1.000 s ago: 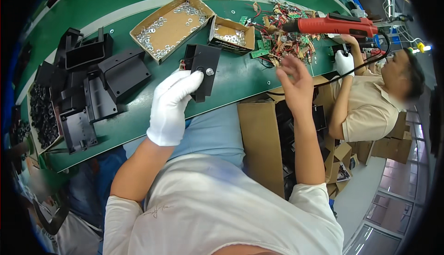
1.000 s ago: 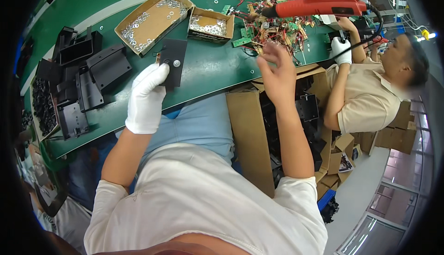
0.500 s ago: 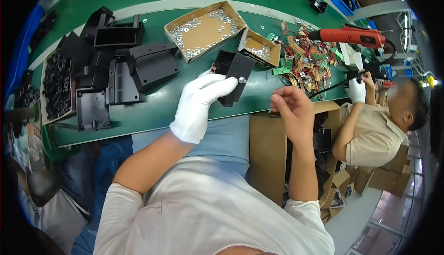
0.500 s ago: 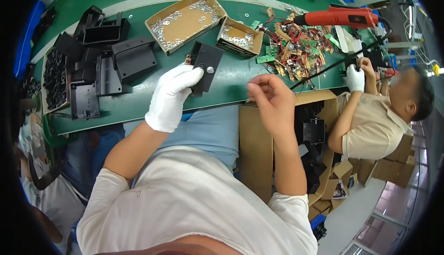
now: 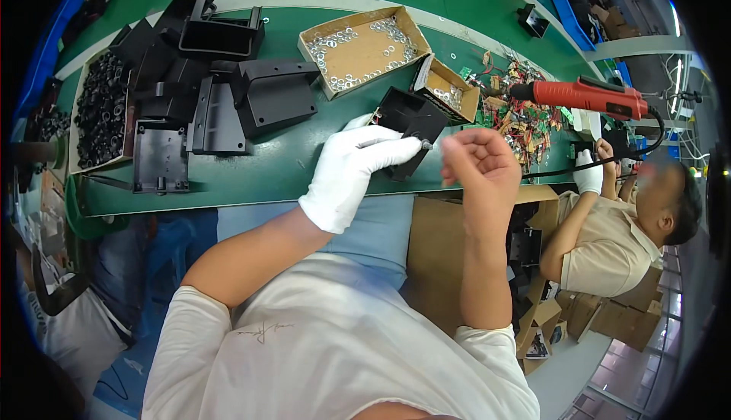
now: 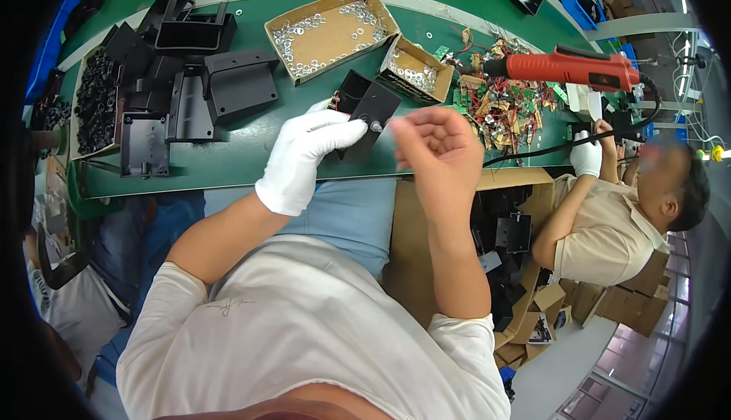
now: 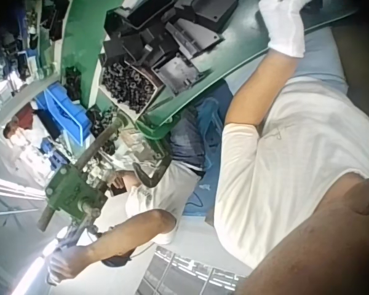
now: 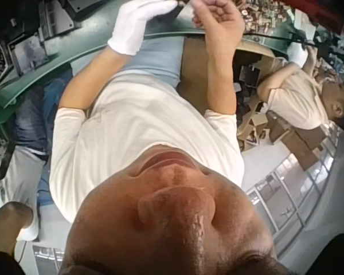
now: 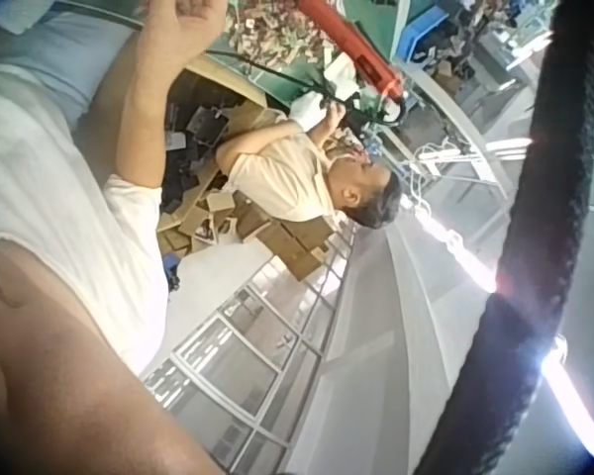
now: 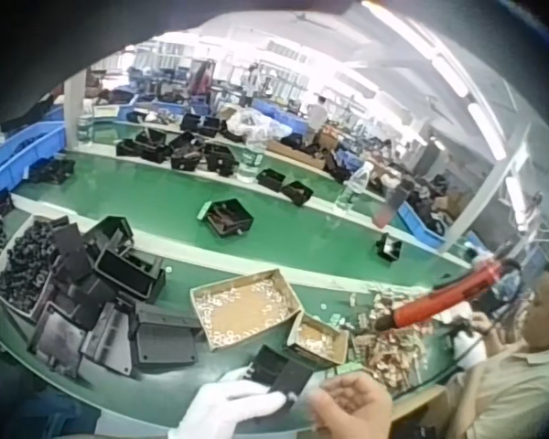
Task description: Assemble electronic components using an electric screwdriver.
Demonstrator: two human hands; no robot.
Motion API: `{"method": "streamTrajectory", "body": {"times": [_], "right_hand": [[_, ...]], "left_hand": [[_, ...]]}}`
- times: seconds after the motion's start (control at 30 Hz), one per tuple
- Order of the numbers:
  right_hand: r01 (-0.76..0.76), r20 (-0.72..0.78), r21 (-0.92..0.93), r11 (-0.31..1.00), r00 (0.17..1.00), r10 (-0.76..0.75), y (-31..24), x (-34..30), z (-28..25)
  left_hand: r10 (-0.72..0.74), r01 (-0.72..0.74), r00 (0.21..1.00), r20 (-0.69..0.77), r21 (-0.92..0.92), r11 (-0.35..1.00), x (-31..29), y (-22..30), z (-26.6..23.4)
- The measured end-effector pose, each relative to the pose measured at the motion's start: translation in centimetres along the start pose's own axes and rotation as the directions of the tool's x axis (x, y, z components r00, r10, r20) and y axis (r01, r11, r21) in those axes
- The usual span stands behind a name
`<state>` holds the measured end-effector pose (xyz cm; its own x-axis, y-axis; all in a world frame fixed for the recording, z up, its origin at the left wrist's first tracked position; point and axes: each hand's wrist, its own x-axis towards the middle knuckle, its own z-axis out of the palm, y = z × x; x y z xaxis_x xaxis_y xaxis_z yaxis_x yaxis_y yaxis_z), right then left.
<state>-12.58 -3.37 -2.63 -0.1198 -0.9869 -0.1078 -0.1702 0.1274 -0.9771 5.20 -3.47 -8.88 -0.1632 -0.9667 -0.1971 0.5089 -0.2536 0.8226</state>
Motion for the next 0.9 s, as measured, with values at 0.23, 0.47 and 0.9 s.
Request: {"method": "streamTrajectory", "body": {"times": [0.23,0.47,0.9], "right_hand": [[0.543,-0.688,0.102,0.833,0.643,-0.335,0.1,4.8,-7.1],[0.613,-0.299,0.180,0.769,0.779,-0.551,-3.7,11.4,-9.9],[0.709,-0.057,0.570,0.416,0.539,-0.840,-6.3,-0.8,-1.0]], "left_hand": [[-0.100,0.103,0.995,0.025,-0.196,0.975,0.0,0.4,0.1],[-0.040,0.051,0.997,0.058,-0.191,0.980,0.2,-0.4,-0.7],[-0.057,0.058,0.998,0.013,-0.167,0.984,0.1,-0.2,0.0]]}}
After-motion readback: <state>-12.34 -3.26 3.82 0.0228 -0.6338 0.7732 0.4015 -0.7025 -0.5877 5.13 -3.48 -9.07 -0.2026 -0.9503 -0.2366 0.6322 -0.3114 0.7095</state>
